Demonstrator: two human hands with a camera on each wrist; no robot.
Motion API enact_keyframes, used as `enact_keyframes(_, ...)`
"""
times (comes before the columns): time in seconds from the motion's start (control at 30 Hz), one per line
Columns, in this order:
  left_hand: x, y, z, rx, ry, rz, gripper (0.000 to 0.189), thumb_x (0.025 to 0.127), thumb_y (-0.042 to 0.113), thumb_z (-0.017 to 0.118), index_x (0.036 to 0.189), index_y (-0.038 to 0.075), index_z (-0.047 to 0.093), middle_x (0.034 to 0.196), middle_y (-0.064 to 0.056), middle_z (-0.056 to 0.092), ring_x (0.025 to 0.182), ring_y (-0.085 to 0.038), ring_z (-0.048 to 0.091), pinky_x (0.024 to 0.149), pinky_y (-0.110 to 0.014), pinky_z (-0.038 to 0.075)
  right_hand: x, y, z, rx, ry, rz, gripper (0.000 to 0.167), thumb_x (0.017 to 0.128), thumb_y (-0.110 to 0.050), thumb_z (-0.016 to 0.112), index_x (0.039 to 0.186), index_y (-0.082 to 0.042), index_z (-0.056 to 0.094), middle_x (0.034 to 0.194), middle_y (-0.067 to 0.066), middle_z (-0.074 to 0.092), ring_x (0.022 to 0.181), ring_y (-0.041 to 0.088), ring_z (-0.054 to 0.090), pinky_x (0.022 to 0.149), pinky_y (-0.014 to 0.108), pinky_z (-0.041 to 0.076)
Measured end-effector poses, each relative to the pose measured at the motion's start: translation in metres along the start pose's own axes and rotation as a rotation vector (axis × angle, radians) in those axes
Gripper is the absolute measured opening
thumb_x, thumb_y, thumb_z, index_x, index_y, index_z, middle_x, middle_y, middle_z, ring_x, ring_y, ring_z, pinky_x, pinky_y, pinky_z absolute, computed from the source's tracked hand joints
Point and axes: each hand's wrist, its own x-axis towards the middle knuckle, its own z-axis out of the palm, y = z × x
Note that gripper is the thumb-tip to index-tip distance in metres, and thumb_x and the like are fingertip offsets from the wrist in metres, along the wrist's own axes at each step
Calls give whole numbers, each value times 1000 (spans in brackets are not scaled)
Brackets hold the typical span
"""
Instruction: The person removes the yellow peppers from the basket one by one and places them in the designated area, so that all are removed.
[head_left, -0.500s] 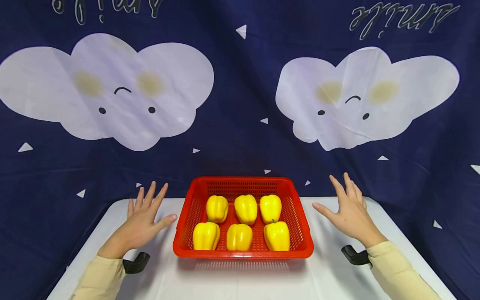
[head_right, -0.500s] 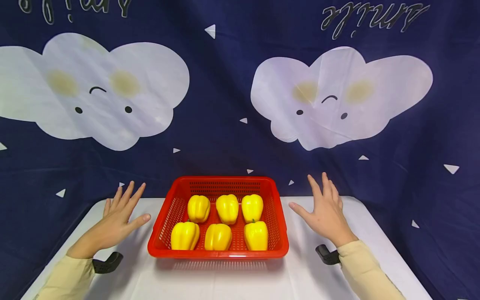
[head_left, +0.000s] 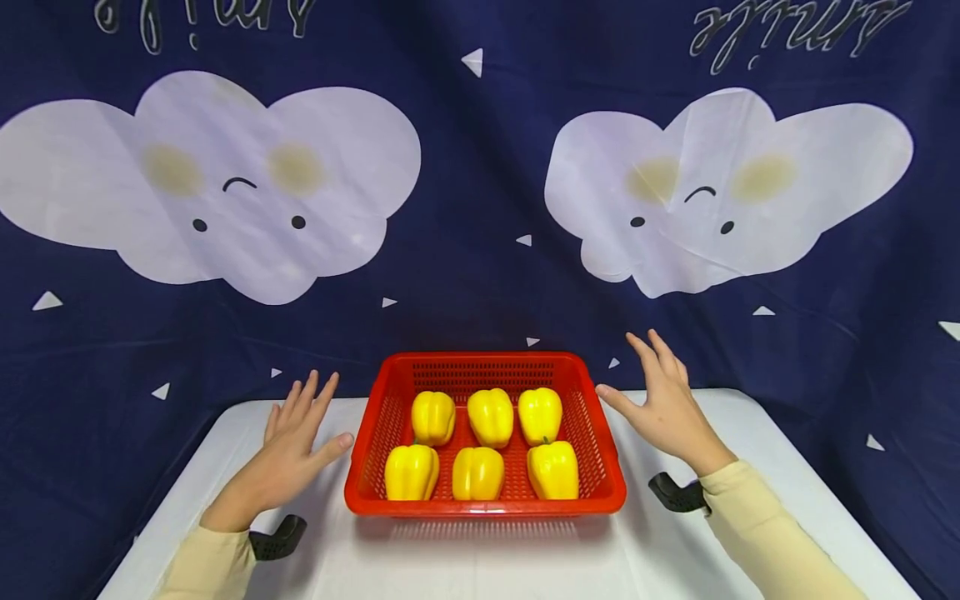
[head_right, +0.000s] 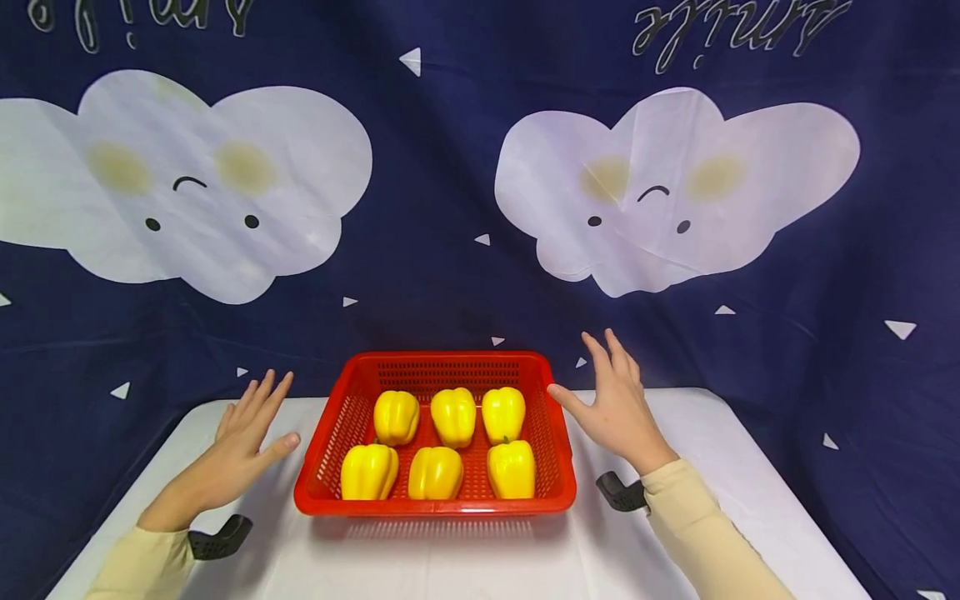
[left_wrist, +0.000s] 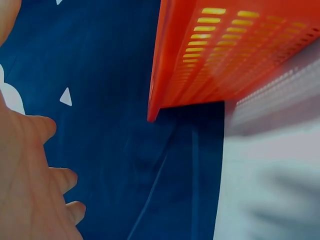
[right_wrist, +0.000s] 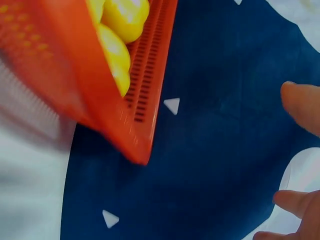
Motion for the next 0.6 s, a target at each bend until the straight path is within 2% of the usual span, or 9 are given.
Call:
enact_keyframes(0.3, -3, 1, 15, -74, 7, 16, 84, 98, 41, 59, 163, 13, 12, 164, -29, 1, 147, -55, -3, 110, -74, -9, 11, -14, 15, 104, -47, -2, 86, 94, -48, 66, 158, -5, 27, 163, 24, 16, 143, 52, 23, 104, 77, 27)
enact_keyframes(0.4, -4, 2, 21, -103, 8, 15, 83, 99, 39, 58, 163, 16, 11, 165, -28, 1, 148, -54, -3, 110, -75, -7, 15, -18, 21, 136, -61, -1, 84, 94, -46, 66, 157, -6, 28, 161, 24, 22, 135, 50, 38, 103, 70, 37)
enact_keyframes(0.47, -5, 2, 25, -116, 10, 17, 82, 99, 38, 58, 163, 17, 11, 165, -27, 1, 148, -54, -2, 110, -75, -6, 17, -19, 26, 175, -73, -3, 83, 95, -44, 67, 157, -5, 27, 160, 24, 25, 131, 49, 43, 102, 65, 42)
enact_keyframes(0.6, -6, 3, 32, -148, 12, 31, 82, 99, 36, 58, 164, 20, 10, 165, -26, 2, 148, -53, -2, 109, -76, -4, 24, -24, 33, 246, -111, 9, 82, 96, -42, 67, 157, -5, 26, 158, 25, 27, 133, 49, 43, 103, 60, 44)
